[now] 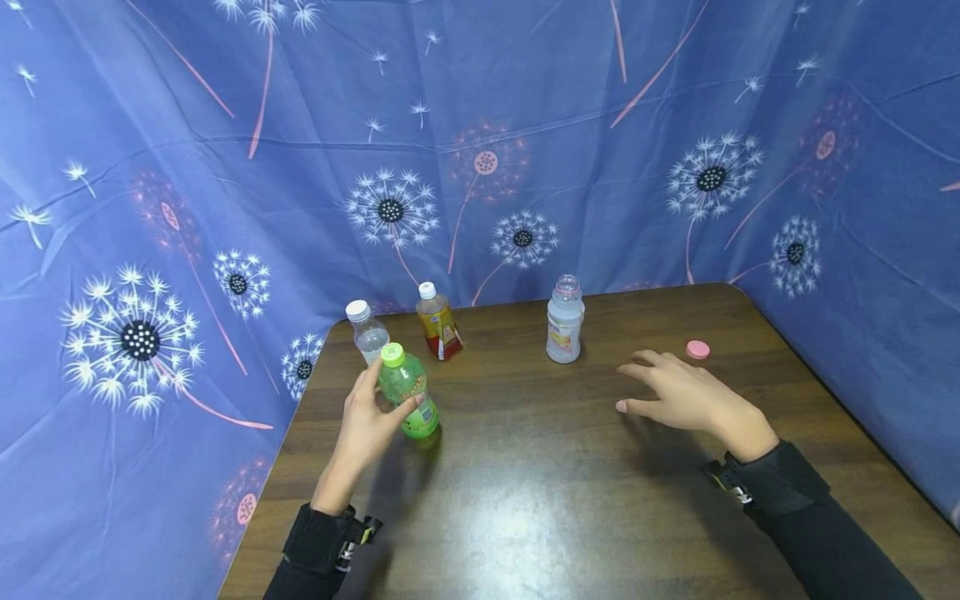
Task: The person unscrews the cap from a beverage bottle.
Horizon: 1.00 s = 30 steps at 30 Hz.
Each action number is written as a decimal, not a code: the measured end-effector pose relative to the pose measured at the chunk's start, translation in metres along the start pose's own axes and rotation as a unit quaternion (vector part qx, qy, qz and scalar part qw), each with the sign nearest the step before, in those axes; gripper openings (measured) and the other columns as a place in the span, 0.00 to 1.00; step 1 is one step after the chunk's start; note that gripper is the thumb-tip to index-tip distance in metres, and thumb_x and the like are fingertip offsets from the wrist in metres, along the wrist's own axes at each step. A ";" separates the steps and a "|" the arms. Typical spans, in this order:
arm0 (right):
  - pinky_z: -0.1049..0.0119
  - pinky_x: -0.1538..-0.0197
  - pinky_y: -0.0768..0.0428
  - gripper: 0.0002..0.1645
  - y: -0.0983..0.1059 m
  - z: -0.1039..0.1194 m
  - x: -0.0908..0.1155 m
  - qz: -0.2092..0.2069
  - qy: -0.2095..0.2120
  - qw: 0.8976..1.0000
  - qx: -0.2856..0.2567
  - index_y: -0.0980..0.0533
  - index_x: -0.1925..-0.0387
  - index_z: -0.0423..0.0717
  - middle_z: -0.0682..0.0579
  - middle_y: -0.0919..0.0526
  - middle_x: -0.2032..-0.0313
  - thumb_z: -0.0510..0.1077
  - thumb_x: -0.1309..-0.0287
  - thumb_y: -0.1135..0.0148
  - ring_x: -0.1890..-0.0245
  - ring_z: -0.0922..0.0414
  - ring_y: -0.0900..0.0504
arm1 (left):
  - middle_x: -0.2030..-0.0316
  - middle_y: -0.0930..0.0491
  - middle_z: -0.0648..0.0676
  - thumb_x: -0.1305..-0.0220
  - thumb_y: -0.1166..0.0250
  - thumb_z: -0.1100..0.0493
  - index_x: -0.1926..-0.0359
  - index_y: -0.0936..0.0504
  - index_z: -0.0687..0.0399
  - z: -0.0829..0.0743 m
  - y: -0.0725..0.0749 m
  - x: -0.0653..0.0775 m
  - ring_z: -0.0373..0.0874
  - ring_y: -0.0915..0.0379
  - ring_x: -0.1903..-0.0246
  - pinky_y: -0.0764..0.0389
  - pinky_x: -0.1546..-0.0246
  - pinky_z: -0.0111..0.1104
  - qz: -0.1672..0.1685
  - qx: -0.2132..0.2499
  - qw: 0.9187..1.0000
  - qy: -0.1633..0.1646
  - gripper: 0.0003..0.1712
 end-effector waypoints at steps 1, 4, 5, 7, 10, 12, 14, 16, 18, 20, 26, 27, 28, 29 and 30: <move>0.39 0.57 0.17 0.40 -0.002 -0.006 0.003 0.006 -0.008 1.000 -0.005 0.25 0.34 0.53 0.38 0.29 0.32 0.71 0.39 0.37 0.37 0.36 0.25 | 0.42 0.29 0.61 0.42 0.23 0.54 0.24 0.40 0.43 0.003 0.005 -0.002 0.64 0.25 0.42 0.15 0.47 0.53 -0.004 -0.007 1.000 0.005 0.49; 0.36 0.57 0.18 0.44 -0.006 -0.023 0.013 0.018 -0.030 0.999 -0.018 0.27 0.32 0.51 0.36 0.30 0.32 0.74 0.39 0.40 0.38 0.35 0.24 | 0.41 0.29 0.62 0.41 0.24 0.52 0.23 0.42 0.43 0.012 0.018 -0.006 0.65 0.26 0.41 0.18 0.46 0.57 -0.016 -0.025 0.999 0.014 0.50; 0.35 0.56 0.18 0.45 -0.007 -0.028 0.016 0.020 -0.035 0.999 -0.021 0.27 0.32 0.51 0.36 0.30 0.32 0.75 0.40 0.41 0.37 0.34 0.25 | 0.40 0.29 0.62 0.41 0.24 0.52 0.23 0.42 0.43 0.015 0.023 -0.008 0.65 0.26 0.41 0.18 0.45 0.57 -0.023 -0.029 0.999 0.015 0.50; 0.33 0.56 0.19 0.49 -0.008 -0.039 0.022 0.020 -0.043 0.999 -0.021 0.27 0.32 0.49 0.36 0.29 0.33 0.78 0.41 0.44 0.37 0.33 0.26 | 0.40 0.29 0.64 0.41 0.24 0.52 0.23 0.42 0.44 0.021 0.032 -0.010 0.65 0.26 0.41 0.18 0.46 0.57 -0.039 -0.041 0.998 0.016 0.50; 0.30 0.56 0.21 0.53 -0.009 -0.054 0.031 0.018 -0.061 0.998 -0.009 0.27 0.33 0.46 0.34 0.29 0.34 0.81 0.42 0.47 0.38 0.30 0.27 | 0.41 0.29 0.65 0.41 0.24 0.53 0.23 0.42 0.47 0.030 0.046 -0.014 0.65 0.26 0.43 0.17 0.47 0.57 -0.063 -0.061 0.996 0.019 0.51; 0.27 0.57 0.22 0.54 -0.009 -0.064 0.037 0.019 -0.074 0.997 -0.003 0.27 0.33 0.44 0.33 0.30 0.34 0.81 0.43 0.47 0.39 0.29 0.27 | 0.41 0.29 0.66 0.41 0.24 0.53 0.23 0.41 0.49 0.037 0.054 -0.017 0.65 0.26 0.43 0.18 0.47 0.57 -0.076 -0.070 0.994 0.021 0.50; 0.25 0.58 0.24 0.54 -0.011 -0.073 0.043 0.024 -0.089 0.996 0.001 0.28 0.32 0.44 0.31 0.31 0.34 0.81 0.42 0.46 0.39 0.27 0.28 | 0.42 0.28 0.67 0.41 0.24 0.53 0.24 0.40 0.49 0.045 0.062 -0.020 0.65 0.24 0.45 0.18 0.47 0.56 -0.086 -0.075 0.993 0.026 0.49; 0.25 0.57 0.24 0.52 -0.013 -0.079 0.048 0.023 -0.096 0.995 0.001 0.28 0.32 0.43 0.31 0.30 0.34 0.79 0.41 0.45 0.40 0.26 0.28 | 0.43 0.25 0.67 0.41 0.24 0.53 0.25 0.38 0.50 0.055 0.069 -0.023 0.64 0.22 0.46 0.17 0.48 0.55 -0.096 -0.075 0.992 0.036 0.48; 0.25 0.57 0.23 0.52 -0.015 -0.085 0.053 0.019 -0.103 0.994 0.004 0.28 0.33 0.43 0.31 0.29 0.35 0.79 0.41 0.44 0.40 0.26 0.28 | 0.43 0.24 0.66 0.41 0.25 0.52 0.25 0.37 0.49 0.066 0.075 -0.026 0.63 0.21 0.48 0.17 0.50 0.51 -0.101 -0.075 0.991 0.052 0.46; 0.27 0.58 0.23 0.52 -0.016 -0.088 0.057 0.017 -0.104 0.994 0.004 0.28 0.33 0.42 0.30 0.29 0.36 0.78 0.41 0.43 0.41 0.26 0.28 | 0.42 0.23 0.65 0.40 0.25 0.50 0.25 0.37 0.48 0.078 0.081 -0.027 0.62 0.20 0.49 0.18 0.52 0.47 -0.107 -0.076 0.988 0.076 0.46; 0.30 0.58 0.21 0.50 -0.019 -0.093 0.063 0.014 -0.104 0.994 0.003 0.27 0.35 0.39 0.28 0.28 0.38 0.75 0.41 0.40 0.43 0.25 0.26 | 0.36 0.28 0.68 0.39 0.27 0.48 0.23 0.42 0.49 0.102 0.095 -0.028 0.65 0.22 0.49 0.20 0.53 0.47 -0.125 -0.065 0.982 0.124 0.49; 0.29 0.58 0.21 0.50 -0.019 -0.094 0.064 0.015 -0.105 0.994 0.003 0.27 0.35 0.39 0.28 0.28 0.38 0.75 0.41 0.40 0.43 0.25 0.26 | 0.36 0.29 0.68 0.39 0.27 0.48 0.22 0.42 0.49 0.104 0.096 -0.028 0.65 0.22 0.48 0.20 0.52 0.48 -0.127 -0.061 0.982 0.126 0.50; 0.29 0.57 0.22 0.51 -0.020 -0.095 0.064 0.015 -0.107 0.994 0.002 0.27 0.35 0.39 0.28 0.28 0.37 0.76 0.41 0.40 0.43 0.25 0.26 | 0.35 0.29 0.68 0.39 0.27 0.49 0.22 0.43 0.48 0.106 0.096 -0.029 0.64 0.23 0.47 0.20 0.51 0.50 -0.129 -0.058 0.982 0.129 0.50; 0.28 0.57 0.22 0.52 -0.021 -0.096 0.065 0.018 -0.110 0.994 0.002 0.28 0.34 0.39 0.28 0.29 0.37 0.76 0.41 0.41 0.42 0.24 0.27 | 0.35 0.29 0.68 0.39 0.27 0.49 0.22 0.43 0.47 0.109 0.097 -0.029 0.64 0.24 0.47 0.21 0.51 0.49 -0.130 -0.056 0.981 0.133 0.50; 0.28 0.58 0.22 0.53 -0.022 -0.097 0.066 0.018 -0.112 0.994 0.001 0.28 0.34 0.39 0.28 0.29 0.37 0.77 0.42 0.42 0.42 0.24 0.27 | 0.35 0.29 0.67 0.39 0.26 0.49 0.22 0.43 0.47 0.111 0.098 -0.029 0.63 0.25 0.46 0.22 0.49 0.49 -0.132 -0.053 0.981 0.135 0.50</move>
Point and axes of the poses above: each hand's wrist, its own x-axis away from the middle knuckle, its own y-axis out of the back of the hand, z = x × y, the point moved 9 cm from there along -x, towards the middle knuckle
